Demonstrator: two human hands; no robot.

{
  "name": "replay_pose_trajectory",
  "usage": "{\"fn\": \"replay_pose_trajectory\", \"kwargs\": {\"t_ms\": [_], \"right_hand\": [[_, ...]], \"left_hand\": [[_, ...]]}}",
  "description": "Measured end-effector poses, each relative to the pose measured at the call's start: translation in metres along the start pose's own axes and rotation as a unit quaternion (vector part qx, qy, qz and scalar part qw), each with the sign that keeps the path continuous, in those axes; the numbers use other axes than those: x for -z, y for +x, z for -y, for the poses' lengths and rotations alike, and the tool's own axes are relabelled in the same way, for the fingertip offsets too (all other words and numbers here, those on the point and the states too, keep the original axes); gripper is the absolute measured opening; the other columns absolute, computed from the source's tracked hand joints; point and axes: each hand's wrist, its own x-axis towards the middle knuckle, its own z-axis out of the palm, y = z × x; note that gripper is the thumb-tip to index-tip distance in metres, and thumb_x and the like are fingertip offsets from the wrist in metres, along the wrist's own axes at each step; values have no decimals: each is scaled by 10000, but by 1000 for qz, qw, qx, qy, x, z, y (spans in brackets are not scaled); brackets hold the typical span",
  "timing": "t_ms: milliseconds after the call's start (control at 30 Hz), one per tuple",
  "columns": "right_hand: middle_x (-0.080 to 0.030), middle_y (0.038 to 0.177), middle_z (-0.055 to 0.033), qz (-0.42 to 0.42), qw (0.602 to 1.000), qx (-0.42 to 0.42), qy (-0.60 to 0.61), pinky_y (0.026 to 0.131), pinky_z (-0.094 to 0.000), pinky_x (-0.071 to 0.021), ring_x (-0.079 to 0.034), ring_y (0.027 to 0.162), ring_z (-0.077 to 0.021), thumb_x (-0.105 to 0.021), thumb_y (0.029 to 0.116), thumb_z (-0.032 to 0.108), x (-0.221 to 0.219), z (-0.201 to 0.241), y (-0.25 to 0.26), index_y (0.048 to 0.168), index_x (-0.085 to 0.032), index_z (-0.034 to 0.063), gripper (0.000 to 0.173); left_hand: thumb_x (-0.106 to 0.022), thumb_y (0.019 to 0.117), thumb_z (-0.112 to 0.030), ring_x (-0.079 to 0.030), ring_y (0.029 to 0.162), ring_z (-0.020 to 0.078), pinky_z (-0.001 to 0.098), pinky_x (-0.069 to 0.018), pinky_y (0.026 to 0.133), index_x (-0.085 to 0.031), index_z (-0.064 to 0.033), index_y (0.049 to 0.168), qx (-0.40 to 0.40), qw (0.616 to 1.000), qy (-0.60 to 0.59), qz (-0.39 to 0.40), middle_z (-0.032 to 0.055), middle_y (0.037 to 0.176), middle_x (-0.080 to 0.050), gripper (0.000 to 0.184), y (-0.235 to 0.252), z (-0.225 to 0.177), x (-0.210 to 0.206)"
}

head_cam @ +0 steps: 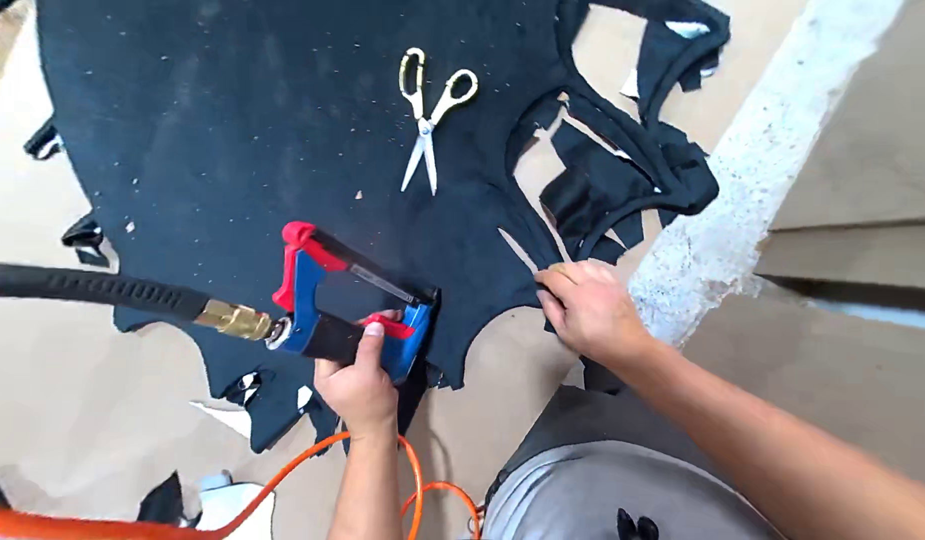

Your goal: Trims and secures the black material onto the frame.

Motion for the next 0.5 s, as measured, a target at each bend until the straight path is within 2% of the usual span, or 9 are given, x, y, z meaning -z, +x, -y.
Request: {"fn": "replay_pose_trajectory", "kwargs": {"t_ms": [33, 133, 200, 300, 367, 433, 500], "right_hand": [[-714, 1194, -79, 6, 1000, 11, -1, 958, -499, -548, -666, 1142, -285, -523, 1037, 289, 2, -2, 19, 1185, -721, 130, 294], [-708, 1151, -125, 20, 999, 38, -30, 911, -526, -547, -663, 1111, -335, -533, 1031, 289, 13, -13, 89, 1159, -707, 100, 287], [-682, 1242, -139, 13, 993, 101, -63, 957, -534, -524, -638, 1183, -343, -559, 1011, 295, 20, -20, 136, 1205, -690, 88, 312], [-541, 1515, -84, 38, 964, 250, -87, 1149, -529, -401, -472, 1431, -293, -543, 1012, 380, 17, -24, 203, 1430, -594, 147, 481], [-412, 1636, -41, 103, 926, 349, -103, 1243, -569, -244, -316, 1542, -282, -419, 1063, 443, 8, -31, 246, 1538, -495, 193, 543], [-360, 1668, -2, 141, 892, 414, -113, 1257, -623, -150, -258, 1568, -275, -310, 1091, 468, 1, -33, 290, 1571, -451, 240, 550], [-338, 1678, 17, 156, 876, 441, -119, 1249, -659, -116, -235, 1575, -279, -274, 1096, 466, -2, -27, 335, 1591, -416, 239, 562]], "left_hand": [[-665, 931, -71, -753, 935, 344, 522, -636, 859, -616, 24, 1124, 2, 1000, -5, -18, 184, 1000, -753, 220, -5, -2, 2], [-733, 900, -105, -760, 938, 311, 491, -648, 851, -619, 24, 1131, -10, 999, 16, -39, 159, 1005, -763, 288, -18, -7, -9], [-751, 894, -121, -763, 934, 276, 460, -651, 852, -631, 11, 1115, -20, 998, 40, -44, 128, 1007, -771, 284, -23, -4, -28], [-728, 921, -178, -768, 927, 241, 434, -653, 844, -682, -31, 1074, -16, 995, 56, -79, 92, 1004, -782, 217, -21, 3, -67], [-711, 939, -168, -766, 936, 260, 445, -650, 854, -690, -31, 1060, -11, 994, 30, -103, 108, 1013, -779, 184, -16, 6, -96], [-720, 935, -171, -765, 943, 269, 446, -649, 857, -702, -37, 1055, -5, 991, 16, -136, 115, 1018, -778, 180, -9, 10, -124], [-731, 933, -193, -763, 940, 283, 458, -647, 857, -710, -41, 1049, -2, 984, 2, -179, 124, 1008, -776, 192, 0, 11, -151]]}}
